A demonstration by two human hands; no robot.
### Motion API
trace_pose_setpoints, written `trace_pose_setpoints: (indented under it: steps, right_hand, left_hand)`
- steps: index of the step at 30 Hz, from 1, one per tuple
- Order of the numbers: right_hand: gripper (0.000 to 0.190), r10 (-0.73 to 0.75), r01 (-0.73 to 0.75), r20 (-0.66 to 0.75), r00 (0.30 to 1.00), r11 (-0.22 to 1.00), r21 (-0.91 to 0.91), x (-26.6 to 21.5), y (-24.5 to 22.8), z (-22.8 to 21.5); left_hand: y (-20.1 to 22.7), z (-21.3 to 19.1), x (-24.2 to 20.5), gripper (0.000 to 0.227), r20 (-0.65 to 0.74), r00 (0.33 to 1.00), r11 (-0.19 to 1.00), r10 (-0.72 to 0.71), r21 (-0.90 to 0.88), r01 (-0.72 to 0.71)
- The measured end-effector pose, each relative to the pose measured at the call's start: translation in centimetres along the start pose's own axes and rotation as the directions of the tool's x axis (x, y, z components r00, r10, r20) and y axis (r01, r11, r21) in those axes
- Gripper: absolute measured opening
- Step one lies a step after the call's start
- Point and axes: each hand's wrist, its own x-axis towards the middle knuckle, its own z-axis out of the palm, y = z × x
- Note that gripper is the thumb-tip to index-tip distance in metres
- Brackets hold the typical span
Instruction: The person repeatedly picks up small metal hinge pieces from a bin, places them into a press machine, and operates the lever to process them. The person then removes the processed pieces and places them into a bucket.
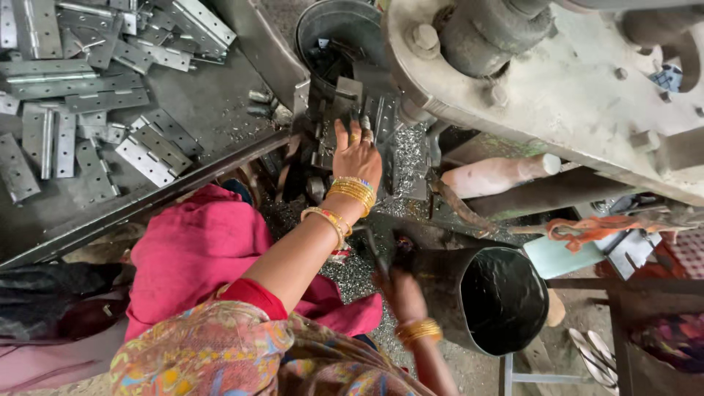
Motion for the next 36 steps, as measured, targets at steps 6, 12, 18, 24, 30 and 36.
trace_pose_setpoints:
  steps: [6,12,18,24,30,36]
  right_hand:
    - [0.046,0.030,-0.028,0.040,0.999,0.998,-0.052,-2.8,-2.4,-0.3]
    - [0.027,-0.119,0.215,-0.440,0.890,0.961,0.176,-2.6,-7.0,-10.0]
    - [0.027,-0.130,0.179,-0.442,0.887,0.981,0.071,-3.7,-10.3,-11.5]
    - [0.029,-0.161,0.200,-0.425,0.891,0.979,0.047,-3.5,-9.5,-11.2]
    - [0.033,-0.073,0.084,-0.272,0.959,0.996,0.029,-3.8,-10.8,-12.0]
    - [0.044,-0.189,0.154,-0.218,0.958,0.974,-0.166,-1.4,-10.1,-13.2]
  left_hand:
    - [-0.8,1.9,-0.5,0.034,-0.165,0.985,0.999,0.044,0.026,-0.040]
    - [-1.8,6.3,-6.8,0.035,-0.400,0.880,0.967,0.255,0.119,-0.226]
    - [-1.6,4.6,-6.7,0.020,-0.622,0.739,0.916,0.260,-0.083,-0.392]
    - [3.7,-0.3,-2.3,0.014,-0.131,0.989,0.994,0.070,0.097,-0.058]
    - [-1.3,2.6,-6.7,0.026,-0.407,0.911,0.996,0.072,-0.018,-0.086]
    - [-0.2,2.6,-5.2,0.034,-0.095,0.983,0.984,0.160,0.094,-0.151]
